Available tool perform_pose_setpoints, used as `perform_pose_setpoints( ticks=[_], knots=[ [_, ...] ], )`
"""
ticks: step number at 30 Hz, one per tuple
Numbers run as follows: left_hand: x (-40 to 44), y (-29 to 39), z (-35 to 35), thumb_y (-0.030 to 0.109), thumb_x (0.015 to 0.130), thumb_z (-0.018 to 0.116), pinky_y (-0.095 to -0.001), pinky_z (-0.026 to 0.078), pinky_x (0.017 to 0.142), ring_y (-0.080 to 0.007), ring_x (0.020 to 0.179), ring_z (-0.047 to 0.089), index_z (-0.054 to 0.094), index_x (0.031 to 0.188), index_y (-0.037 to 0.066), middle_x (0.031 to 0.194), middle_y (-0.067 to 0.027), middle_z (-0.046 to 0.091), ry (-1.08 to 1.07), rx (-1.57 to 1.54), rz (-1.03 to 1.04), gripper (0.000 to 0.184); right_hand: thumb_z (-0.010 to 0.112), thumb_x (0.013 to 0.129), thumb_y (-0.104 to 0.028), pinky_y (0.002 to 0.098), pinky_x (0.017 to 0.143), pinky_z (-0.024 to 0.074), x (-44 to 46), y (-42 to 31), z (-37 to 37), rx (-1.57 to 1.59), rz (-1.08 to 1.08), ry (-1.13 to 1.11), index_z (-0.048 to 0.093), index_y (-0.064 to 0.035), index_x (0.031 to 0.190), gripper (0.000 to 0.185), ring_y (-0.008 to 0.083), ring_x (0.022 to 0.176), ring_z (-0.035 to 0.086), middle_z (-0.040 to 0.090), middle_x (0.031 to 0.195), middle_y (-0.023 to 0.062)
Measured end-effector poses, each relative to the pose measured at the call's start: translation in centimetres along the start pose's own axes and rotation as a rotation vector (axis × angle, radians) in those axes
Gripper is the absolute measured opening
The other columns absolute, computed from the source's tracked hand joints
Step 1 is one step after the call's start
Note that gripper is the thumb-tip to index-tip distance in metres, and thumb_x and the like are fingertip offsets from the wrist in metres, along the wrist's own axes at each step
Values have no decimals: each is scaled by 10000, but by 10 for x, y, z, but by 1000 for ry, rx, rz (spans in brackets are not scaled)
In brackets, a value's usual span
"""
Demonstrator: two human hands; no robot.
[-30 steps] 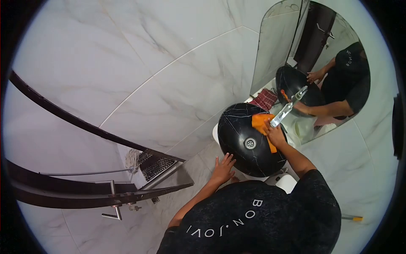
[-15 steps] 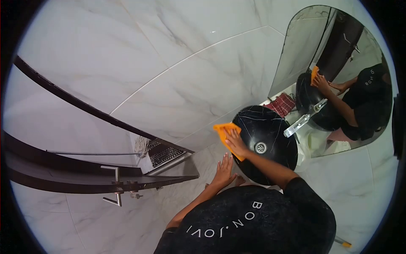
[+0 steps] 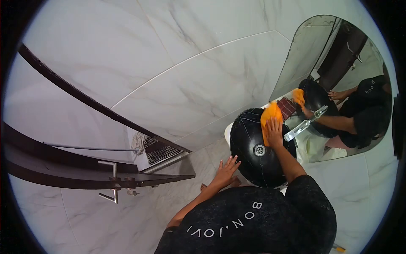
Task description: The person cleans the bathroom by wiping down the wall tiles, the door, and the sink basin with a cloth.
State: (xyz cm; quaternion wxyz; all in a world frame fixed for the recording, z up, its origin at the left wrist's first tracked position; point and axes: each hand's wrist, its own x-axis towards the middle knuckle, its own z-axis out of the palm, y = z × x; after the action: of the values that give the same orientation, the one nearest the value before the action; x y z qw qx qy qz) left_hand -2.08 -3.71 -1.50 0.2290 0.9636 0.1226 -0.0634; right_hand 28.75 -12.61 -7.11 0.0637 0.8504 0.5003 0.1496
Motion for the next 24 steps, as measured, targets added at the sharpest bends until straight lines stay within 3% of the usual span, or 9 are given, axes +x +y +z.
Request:
perform_pose_setpoints(
  ticks=[2,4,6,8,11,15,16,21,24],
  knots=[
    [0,2,-1,269,739,630,-526,122,1034,-276,1332,116,246,1361,156,1450,-80,101,-17,1,-9,740,424,842,-337,508,1053,63,-50,-18,67,-26,-105,164,270,-102,1348,579,337,1318,126,268,1381,152],
    [0,0,5,271,736,634,-523,122,1035,-278,1332,114,234,1364,145,1450,-88,95,2,-7,-3,755,387,865,-339,510,1049,77,-65,-63,-10,293,8,-583,283,-60,1336,557,380,1310,113,256,1382,171],
    [2,1,8,273,732,638,-519,121,1036,-280,1332,113,222,1367,135,1449,-97,89,20,-18,5,771,341,893,-350,463,1060,90,-85,-114,17,452,-17,-503,275,-24,1329,548,374,1308,115,228,1391,181],
    [3,2,7,270,724,645,-516,127,1034,-285,1331,118,208,1368,116,1447,-117,84,31,-77,-32,794,278,910,-412,399,1069,72,-96,-143,29,1266,-105,-521,243,-8,1335,587,354,1321,64,102,1421,203],
    [8,-1,13,265,720,649,-518,132,1032,-291,1329,124,230,1360,110,1444,-127,86,76,-130,-65,780,260,921,-428,330,1068,84,-96,-131,-40,1466,-187,-542,239,0,1332,594,301,1330,76,105,1418,212],
    [5,0,3,262,728,643,-524,139,1028,-294,1327,127,273,1345,110,1442,-129,95,52,-37,-55,735,307,903,-430,421,1053,148,-124,-57,-46,846,-455,-850,335,-45,1289,546,316,1292,202,257,1367,191],
    [5,-1,5,263,732,640,-530,141,1026,-295,1328,126,293,1337,110,1442,-130,97,44,-49,-37,714,346,887,-433,441,1044,170,-121,-32,-65,515,-543,-835,360,-61,1276,539,308,1282,232,287,1353,183],
    [3,-1,1,275,754,619,-546,155,1018,-303,1326,127,297,1336,116,1440,-130,107,-29,-73,-30,683,421,839,-415,424,1010,250,-140,-3,-1,166,-299,-395,401,-83,1252,531,293,1261,288,329,1332,170],
    [0,-2,1,274,768,603,-553,167,1011,-310,1325,123,254,1351,114,1440,-128,110,-3,-174,-47,698,505,838,-336,360,886,385,-129,-77,44,999,-188,-690,376,-69,1266,521,291,1163,411,389,1282,169]
  ],
)
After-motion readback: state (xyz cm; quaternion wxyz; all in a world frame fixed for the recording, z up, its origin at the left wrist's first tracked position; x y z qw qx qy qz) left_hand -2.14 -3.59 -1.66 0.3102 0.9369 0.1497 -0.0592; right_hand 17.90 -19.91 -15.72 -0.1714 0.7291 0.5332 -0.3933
